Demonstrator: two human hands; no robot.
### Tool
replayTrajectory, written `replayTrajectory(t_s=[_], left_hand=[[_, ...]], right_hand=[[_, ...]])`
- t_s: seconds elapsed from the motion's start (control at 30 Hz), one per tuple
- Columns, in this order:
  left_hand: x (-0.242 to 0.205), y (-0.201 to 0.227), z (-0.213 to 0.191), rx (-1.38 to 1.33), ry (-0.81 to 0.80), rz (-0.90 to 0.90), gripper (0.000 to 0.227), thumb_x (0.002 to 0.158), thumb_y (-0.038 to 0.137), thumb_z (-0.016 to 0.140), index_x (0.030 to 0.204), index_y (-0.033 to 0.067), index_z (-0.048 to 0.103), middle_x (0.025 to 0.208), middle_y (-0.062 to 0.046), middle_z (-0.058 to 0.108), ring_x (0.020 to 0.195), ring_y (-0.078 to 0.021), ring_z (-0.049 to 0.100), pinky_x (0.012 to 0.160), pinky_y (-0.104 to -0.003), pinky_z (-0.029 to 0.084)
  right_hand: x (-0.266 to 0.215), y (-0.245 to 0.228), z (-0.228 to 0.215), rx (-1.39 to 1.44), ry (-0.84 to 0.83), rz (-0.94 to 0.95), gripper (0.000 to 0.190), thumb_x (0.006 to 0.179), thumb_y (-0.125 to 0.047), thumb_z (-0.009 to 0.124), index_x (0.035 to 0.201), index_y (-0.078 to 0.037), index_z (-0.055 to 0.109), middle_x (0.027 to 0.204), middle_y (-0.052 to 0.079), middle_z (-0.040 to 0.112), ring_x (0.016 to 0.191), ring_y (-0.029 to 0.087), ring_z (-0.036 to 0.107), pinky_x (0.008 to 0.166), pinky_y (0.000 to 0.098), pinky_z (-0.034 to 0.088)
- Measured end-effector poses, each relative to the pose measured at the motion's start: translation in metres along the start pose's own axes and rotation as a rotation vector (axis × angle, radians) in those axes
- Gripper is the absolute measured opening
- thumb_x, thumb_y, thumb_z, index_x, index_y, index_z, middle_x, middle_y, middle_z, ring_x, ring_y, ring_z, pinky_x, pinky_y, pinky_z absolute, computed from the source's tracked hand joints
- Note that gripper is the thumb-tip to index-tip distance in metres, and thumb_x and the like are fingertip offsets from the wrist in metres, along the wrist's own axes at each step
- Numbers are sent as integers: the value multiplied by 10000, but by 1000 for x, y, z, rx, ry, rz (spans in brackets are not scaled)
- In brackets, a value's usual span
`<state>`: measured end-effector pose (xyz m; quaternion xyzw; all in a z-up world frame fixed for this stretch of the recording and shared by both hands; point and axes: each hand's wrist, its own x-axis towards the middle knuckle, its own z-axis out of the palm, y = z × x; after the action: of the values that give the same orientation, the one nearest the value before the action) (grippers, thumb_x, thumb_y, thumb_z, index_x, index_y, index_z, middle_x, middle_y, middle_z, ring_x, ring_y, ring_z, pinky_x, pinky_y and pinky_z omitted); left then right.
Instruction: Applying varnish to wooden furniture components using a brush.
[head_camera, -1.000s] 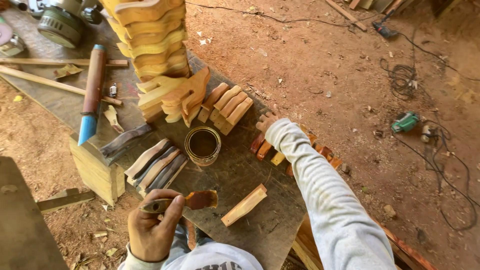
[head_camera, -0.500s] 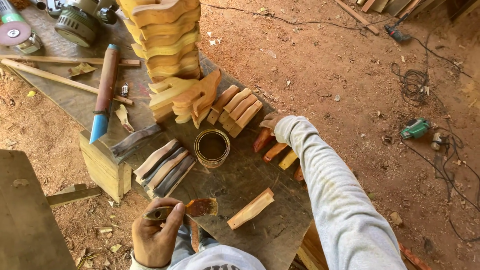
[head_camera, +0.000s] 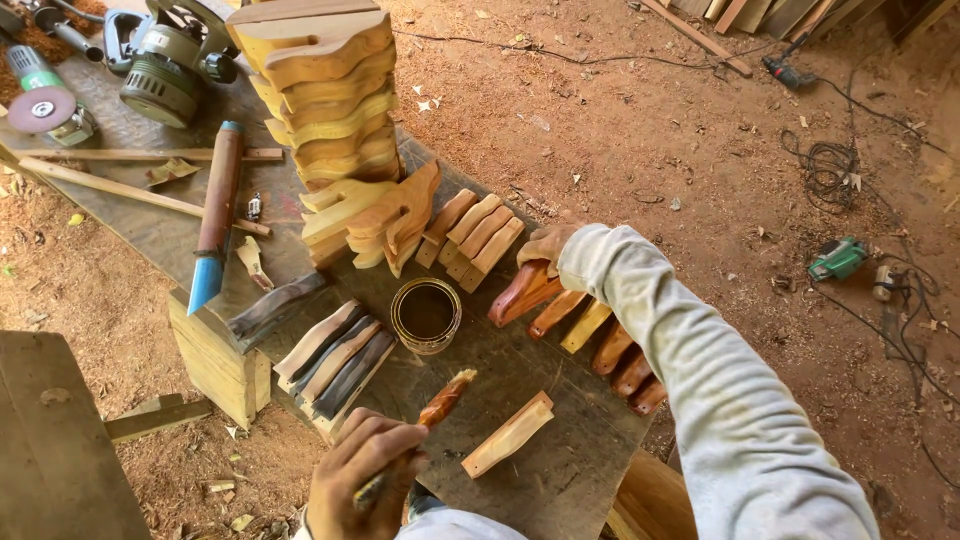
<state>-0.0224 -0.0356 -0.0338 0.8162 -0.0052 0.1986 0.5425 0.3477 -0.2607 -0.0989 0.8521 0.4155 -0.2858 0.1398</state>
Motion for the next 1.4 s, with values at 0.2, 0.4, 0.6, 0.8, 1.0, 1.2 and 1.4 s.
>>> replayTrajectory(t_s=[0.2,0.4,0.6,0.8,1.0,1.2,1.4], left_hand=[[20,0,12,150,-141,355,261,764,115,812,1006,82,721,973,-64,757,851,-195,664,685,-313,618],[28,-20,22,264,-205,477,341,726,23,721,1065,55,708,937,-74,737,798,-189,607,667,-315,567],[20,-26,11,190,-93,332,192,785,106,776,970,85,732,858,-45,760,747,-162,633,669,-304,578],[26,-36,16,316,77,304,193,805,68,740,996,88,712,862,-36,750,719,-145,629,617,-269,557],[22,-18,29,-9,168,117,138,825,132,747,946,79,708,698,-27,706,482,-86,538,377,-238,449],[43,24,25,53,194,209,186,789,21,740,963,58,684,744,-42,722,589,-131,579,511,-251,473],[30,-7,53,416,57,647,267,867,95,753,1096,-7,661,865,-84,716,718,-169,627,665,-314,519]], right_hand=[[-21,-18,-8,-46,4,-128,532,816,-130,732,1264,-396,627,1248,-170,642,1200,130,553,1067,469,317],[-37,-30,-2,11,127,-178,581,739,-75,725,1237,-366,655,1228,-154,659,1280,166,546,1199,589,205],[-31,-29,-4,-37,29,-60,544,822,-179,780,1289,-400,612,1294,-156,623,1313,152,522,1198,605,219],[-63,-58,-29,91,138,-24,459,789,-169,773,1208,-333,686,1140,-123,722,1055,208,668,1036,459,501],[-92,-73,-30,612,134,65,414,800,-144,740,1212,-175,707,1077,11,788,937,185,747,881,349,610],[-99,-86,-14,666,157,32,431,768,-224,743,1195,-173,717,1108,4,785,1027,202,730,928,378,560],[-97,-97,0,956,245,42,395,771,-148,780,1161,-98,739,938,24,786,804,135,714,771,275,585]])
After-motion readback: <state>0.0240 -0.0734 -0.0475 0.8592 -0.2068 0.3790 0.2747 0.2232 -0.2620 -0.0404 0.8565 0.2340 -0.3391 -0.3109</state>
